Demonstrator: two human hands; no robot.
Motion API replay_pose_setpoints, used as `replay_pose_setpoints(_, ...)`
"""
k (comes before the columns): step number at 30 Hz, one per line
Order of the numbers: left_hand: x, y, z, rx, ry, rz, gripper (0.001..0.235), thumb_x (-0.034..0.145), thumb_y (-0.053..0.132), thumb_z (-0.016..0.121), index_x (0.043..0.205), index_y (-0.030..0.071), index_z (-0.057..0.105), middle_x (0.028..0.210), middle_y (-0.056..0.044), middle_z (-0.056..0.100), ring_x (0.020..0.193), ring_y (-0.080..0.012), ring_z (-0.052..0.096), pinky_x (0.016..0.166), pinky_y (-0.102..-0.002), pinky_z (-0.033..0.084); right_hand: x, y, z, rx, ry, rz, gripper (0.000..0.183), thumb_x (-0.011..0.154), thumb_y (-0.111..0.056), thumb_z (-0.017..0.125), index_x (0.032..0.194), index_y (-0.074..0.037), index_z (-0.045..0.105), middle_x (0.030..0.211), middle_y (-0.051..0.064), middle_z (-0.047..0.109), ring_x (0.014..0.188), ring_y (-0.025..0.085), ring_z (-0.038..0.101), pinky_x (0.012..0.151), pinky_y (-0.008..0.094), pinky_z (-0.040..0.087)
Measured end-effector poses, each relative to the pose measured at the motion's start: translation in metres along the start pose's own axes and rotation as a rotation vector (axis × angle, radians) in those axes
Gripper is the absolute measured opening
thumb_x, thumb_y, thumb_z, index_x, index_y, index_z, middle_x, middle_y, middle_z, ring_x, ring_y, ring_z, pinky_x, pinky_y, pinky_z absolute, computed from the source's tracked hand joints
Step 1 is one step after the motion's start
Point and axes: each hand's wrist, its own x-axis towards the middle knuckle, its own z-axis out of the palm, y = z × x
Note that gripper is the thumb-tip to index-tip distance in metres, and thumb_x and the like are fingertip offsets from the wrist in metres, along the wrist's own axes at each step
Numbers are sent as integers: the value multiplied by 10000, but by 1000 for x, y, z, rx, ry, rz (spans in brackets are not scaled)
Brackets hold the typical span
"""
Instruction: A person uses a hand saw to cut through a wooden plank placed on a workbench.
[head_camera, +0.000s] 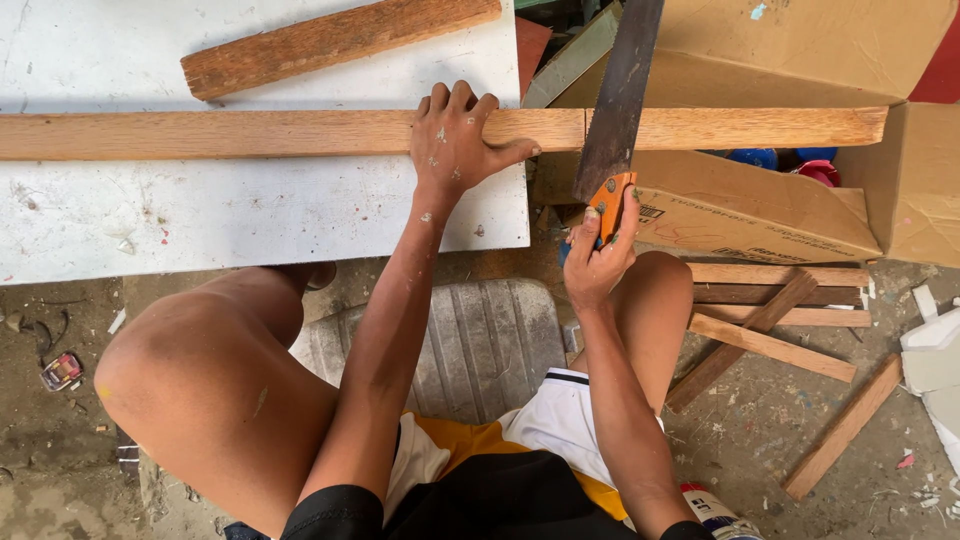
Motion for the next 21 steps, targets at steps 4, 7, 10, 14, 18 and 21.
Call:
replay_pose_setpoints(4, 0, -1, 1, 8, 27, 17, 754, 769, 926, 629, 864, 182, 711, 880, -26, 549, 821, -280, 521, 619, -438, 462, 0, -2, 0, -6, -1, -17, 426, 1143, -210, 529, 1523, -51, 417, 757, 118, 613, 557, 174, 563, 558, 327, 539)
replay_pose_setpoints(7, -1, -1, 0, 1, 9, 15, 752, 772, 918, 633, 869, 178, 718, 887, -37, 550, 825, -288, 519, 629, -443, 463, -2, 0, 0, -6, 5, 2, 427, 1140, -203, 531, 1521, -48, 419, 751, 114, 599, 554, 175, 542, 551, 331, 523)
replay_pose_setpoints(10, -1, -2, 1, 12, 3, 19, 756, 779, 920, 625, 887, 178, 726, 899, -40, 564, 835, -288, 524, 648, -442, 468, -1, -4, 0, -20, 10, -12, 414, 1135, -182, 532, 1510, -42, 426, 751, 115, 606, 545, 175, 542, 543, 332, 515)
replay_pose_setpoints(14, -1, -2, 0, 4, 6, 25, 750, 794, 913, 611, 897, 180, 734, 906, -48, 578, 838, -291, 526, 651, -441, 461, -4, -6, 0, -69, 13, 9, 415, 1125, -192, 536, 1505, -52, 444, 757, 96, 621, 533, 163, 564, 542, 318, 507)
replay_pose_setpoints(18, 0, -2, 0, 13, 5, 25, 734, 784, 905, 642, 892, 183, 720, 905, -46, 570, 834, -292, 522, 652, -444, 472, -5, -4, -1, -52, 4, 22, 421, 1131, -184, 538, 1521, -64, 434, 783, 93, 624, 539, 161, 552, 542, 317, 504)
replay_pose_setpoints(21, 0, -3, 0, 1, 18, 37, 740, 793, 903, 637, 889, 174, 722, 894, -46, 563, 822, -285, 515, 644, -428, 458, -6, -7, 0, -60, 3, 34, 419, 1126, -192, 540, 1509, -54, 443, 743, 98, 598, 538, 164, 544, 536, 319, 503)
